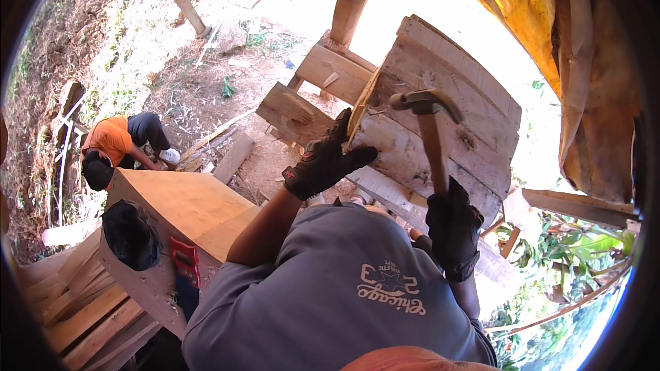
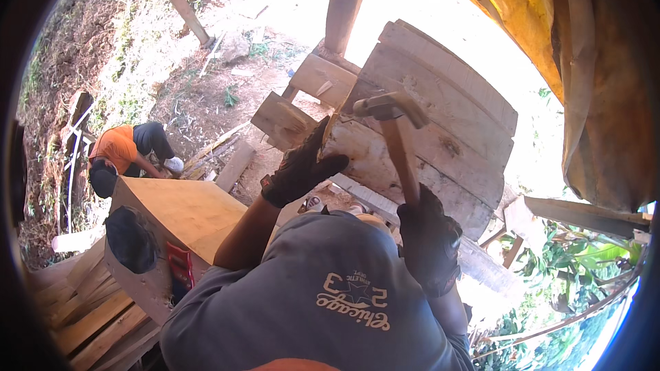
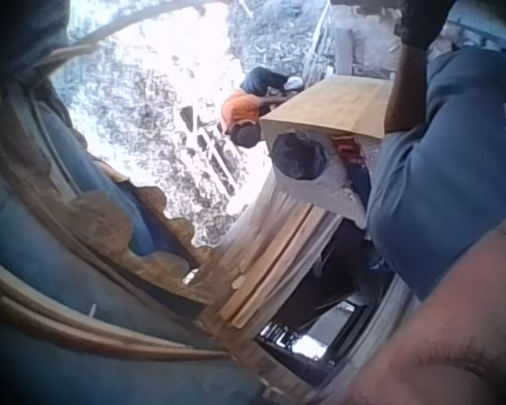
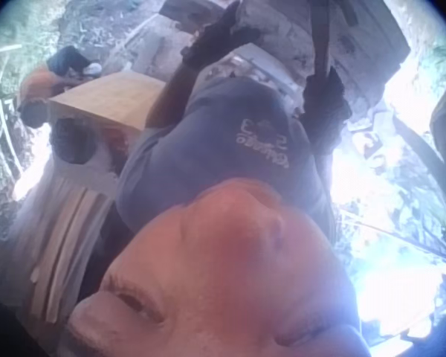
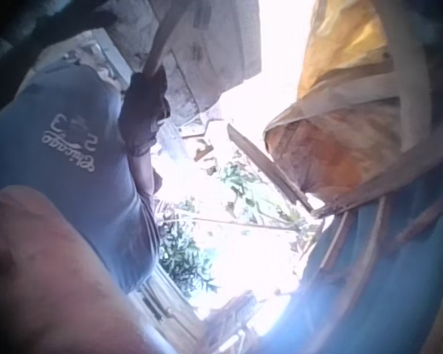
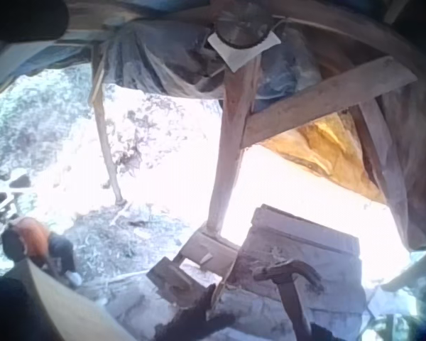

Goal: The person assembles a wooden crate by hammering nails into wooden planks to secure the sides and bottom.

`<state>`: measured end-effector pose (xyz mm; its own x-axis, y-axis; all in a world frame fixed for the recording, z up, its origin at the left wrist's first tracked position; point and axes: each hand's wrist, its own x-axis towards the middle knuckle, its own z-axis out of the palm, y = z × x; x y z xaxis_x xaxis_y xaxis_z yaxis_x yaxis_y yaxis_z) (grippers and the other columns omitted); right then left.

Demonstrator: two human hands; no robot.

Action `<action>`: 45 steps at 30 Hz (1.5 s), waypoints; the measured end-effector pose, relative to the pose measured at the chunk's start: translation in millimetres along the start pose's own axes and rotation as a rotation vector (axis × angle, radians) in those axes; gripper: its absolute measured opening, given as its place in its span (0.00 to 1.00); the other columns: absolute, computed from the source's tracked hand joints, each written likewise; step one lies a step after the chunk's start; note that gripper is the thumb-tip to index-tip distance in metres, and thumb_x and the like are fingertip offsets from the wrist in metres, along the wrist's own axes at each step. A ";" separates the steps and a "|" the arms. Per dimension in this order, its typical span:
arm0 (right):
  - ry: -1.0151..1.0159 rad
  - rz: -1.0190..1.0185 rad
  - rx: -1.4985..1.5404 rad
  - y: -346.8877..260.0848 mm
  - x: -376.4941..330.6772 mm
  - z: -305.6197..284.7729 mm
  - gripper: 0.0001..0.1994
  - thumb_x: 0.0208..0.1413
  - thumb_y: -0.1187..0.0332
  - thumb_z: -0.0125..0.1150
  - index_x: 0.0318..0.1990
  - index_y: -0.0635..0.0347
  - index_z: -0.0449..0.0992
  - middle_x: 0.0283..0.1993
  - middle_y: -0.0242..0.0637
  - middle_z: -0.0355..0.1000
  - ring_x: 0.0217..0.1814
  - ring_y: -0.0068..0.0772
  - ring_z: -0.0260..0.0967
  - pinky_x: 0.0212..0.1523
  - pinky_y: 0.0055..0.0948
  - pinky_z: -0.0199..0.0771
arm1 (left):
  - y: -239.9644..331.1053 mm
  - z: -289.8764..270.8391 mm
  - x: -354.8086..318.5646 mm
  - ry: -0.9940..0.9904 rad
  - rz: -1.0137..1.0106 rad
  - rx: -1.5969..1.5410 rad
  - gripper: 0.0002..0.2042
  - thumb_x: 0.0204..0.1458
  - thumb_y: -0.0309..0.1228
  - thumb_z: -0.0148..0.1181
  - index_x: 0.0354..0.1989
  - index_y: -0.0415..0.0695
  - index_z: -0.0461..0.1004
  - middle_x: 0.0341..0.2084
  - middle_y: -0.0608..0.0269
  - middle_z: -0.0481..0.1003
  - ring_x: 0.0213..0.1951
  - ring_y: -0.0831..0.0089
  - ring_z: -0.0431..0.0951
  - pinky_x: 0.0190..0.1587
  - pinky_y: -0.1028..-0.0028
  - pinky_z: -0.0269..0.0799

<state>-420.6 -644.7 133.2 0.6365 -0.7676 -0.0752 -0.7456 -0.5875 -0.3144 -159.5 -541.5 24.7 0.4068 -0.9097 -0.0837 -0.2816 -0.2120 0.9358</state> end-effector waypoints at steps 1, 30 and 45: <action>0.034 0.130 0.106 -0.3 -2.2 0.1 0.22 0.61 0.63 0.64 0.62 0.55 0.75 0.50 0.50 0.80 0.45 0.52 0.82 0.48 0.51 0.79 | -0.2 -0.9 -0.9 -0.002 -0.016 -0.006 0.54 0.58 0.57 0.67 0.79 0.32 0.45 0.75 0.34 0.57 0.75 0.45 0.60 0.74 0.58 0.58; 0.496 0.082 0.419 36.8 -11.8 36.6 0.16 0.69 0.61 0.58 0.55 0.63 0.73 0.31 0.38 0.75 0.24 0.32 0.71 0.24 0.31 0.70 | 1.3 1.9 1.8 0.047 0.069 0.000 0.50 0.58 0.53 0.69 0.78 0.33 0.49 0.72 0.35 0.62 0.73 0.46 0.64 0.72 0.57 0.61; 0.163 -0.107 0.064 7.5 -9.2 27.3 0.10 0.70 0.64 0.58 0.49 0.62 0.75 0.24 0.39 0.70 0.19 0.34 0.72 0.23 0.37 0.71 | 9.3 -1.8 -1.7 0.004 -0.034 -0.006 0.52 0.59 0.55 0.67 0.79 0.34 0.46 0.74 0.33 0.58 0.76 0.45 0.59 0.75 0.56 0.56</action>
<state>-426.7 -635.1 105.7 0.6671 -0.7361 0.1142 -0.6582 -0.6543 -0.3725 -161.2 -541.3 34.1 0.4195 -0.9005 -0.1145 -0.2620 -0.2409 0.9345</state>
